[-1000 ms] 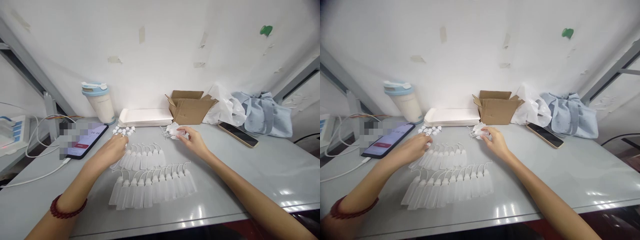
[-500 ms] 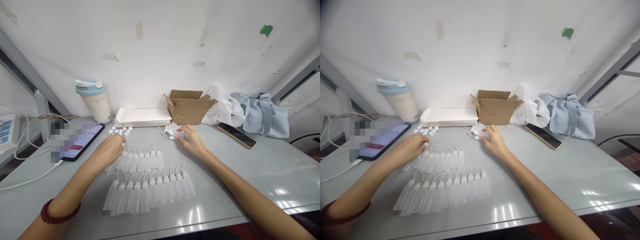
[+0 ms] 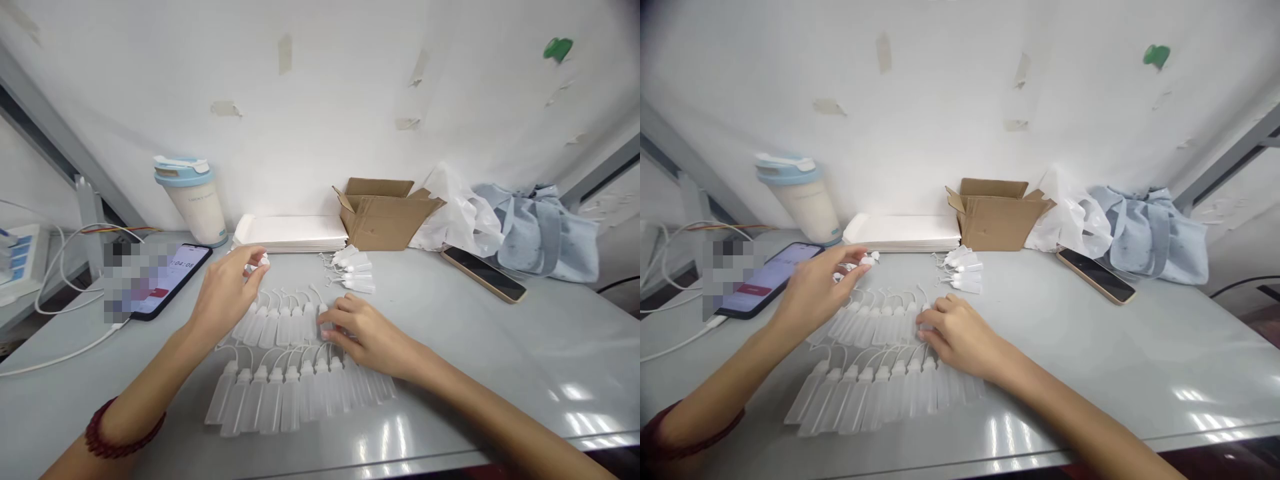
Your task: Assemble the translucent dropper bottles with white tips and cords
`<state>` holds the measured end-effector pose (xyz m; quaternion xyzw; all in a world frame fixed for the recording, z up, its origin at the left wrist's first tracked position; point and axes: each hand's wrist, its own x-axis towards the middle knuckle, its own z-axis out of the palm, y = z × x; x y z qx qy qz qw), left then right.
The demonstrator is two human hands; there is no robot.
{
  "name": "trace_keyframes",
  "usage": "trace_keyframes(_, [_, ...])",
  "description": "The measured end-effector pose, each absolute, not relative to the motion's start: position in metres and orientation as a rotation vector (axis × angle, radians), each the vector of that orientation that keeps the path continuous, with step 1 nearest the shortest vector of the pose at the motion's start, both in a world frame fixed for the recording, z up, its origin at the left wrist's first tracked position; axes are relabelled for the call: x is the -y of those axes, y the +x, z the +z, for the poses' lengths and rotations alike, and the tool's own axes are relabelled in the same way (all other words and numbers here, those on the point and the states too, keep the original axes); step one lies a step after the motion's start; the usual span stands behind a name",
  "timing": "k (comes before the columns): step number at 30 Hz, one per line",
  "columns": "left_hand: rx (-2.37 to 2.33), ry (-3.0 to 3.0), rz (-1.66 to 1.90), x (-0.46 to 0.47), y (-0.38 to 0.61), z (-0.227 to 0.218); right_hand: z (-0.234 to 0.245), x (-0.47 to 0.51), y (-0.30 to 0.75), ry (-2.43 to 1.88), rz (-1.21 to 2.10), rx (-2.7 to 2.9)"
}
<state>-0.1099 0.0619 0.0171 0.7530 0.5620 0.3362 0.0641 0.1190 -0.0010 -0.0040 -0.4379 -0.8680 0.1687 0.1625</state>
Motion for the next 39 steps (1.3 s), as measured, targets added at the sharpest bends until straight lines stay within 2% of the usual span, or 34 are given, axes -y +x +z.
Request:
trace_keyframes(11, [-1.449,1.848,0.859,-0.052,-0.095,0.015,-0.003,-0.007,0.125,-1.218,0.718,2.42])
trace_keyframes(21, [-1.131,1.601,0.669,-0.042,-0.082,0.024,0.001,-0.003,0.127,-1.072,0.554,2.242])
trace_keyframes(28, [-1.108,1.446,0.682,-0.041,-0.079,0.017,-0.017,-0.008,0.131,-1.285,0.397,2.297])
trace_keyframes(39, [-1.143,1.37,0.718,-0.036,-0.069,0.016,-0.024,-0.016,0.126,-1.173,-0.118,2.332])
